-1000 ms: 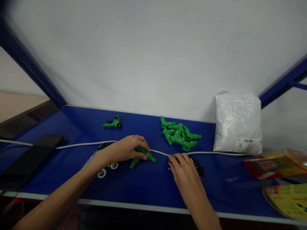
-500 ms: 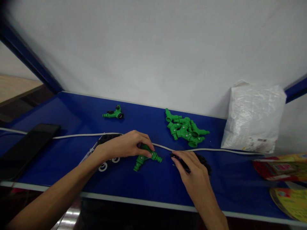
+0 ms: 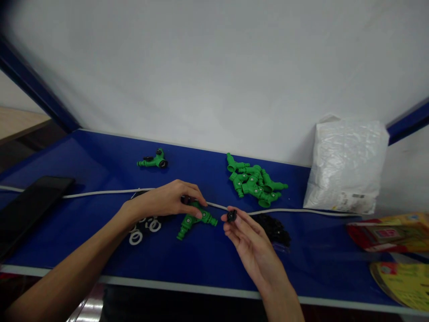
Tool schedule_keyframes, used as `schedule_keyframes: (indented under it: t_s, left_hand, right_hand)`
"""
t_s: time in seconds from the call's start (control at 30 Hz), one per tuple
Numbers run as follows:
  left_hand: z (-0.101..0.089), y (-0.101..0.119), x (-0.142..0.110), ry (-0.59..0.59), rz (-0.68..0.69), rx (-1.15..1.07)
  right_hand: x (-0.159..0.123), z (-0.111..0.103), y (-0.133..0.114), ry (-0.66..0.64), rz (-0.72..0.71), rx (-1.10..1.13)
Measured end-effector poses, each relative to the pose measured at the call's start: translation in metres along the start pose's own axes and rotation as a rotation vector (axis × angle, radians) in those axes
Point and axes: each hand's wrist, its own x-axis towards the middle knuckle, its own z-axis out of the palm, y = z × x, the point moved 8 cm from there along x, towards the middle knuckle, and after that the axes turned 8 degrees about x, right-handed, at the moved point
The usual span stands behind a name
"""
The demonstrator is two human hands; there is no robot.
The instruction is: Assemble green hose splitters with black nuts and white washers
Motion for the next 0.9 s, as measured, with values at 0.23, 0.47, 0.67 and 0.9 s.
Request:
schedule_keyframes:
  t_s: [0.23, 0.47, 0.67, 0.9]
  left_hand:
    - [-0.004, -0.004, -0.001, 0.011, -0.031, 0.036]
    - [-0.01, -0.005, 0.0, -0.048, -0.055, 0.069]
    - [-0.012, -0.01, -0.007, -0.048, -0.052, 0.01]
    - [-0.009, -0.017, -0.011, -0.037, -0.027, 0.009]
  right_hand:
    - [0.0, 0.0, 0.005, -0.034, -0.016, -0.02]
    - [-0.002, 0.008, 0.004, -0.119, 0.001, -0.001]
    - [0.002, 0.013, 0.005, -0.129, -0.077, -0.15]
    - [0.01, 0.03, -0.009, -0.086, -0.257, -0.593]
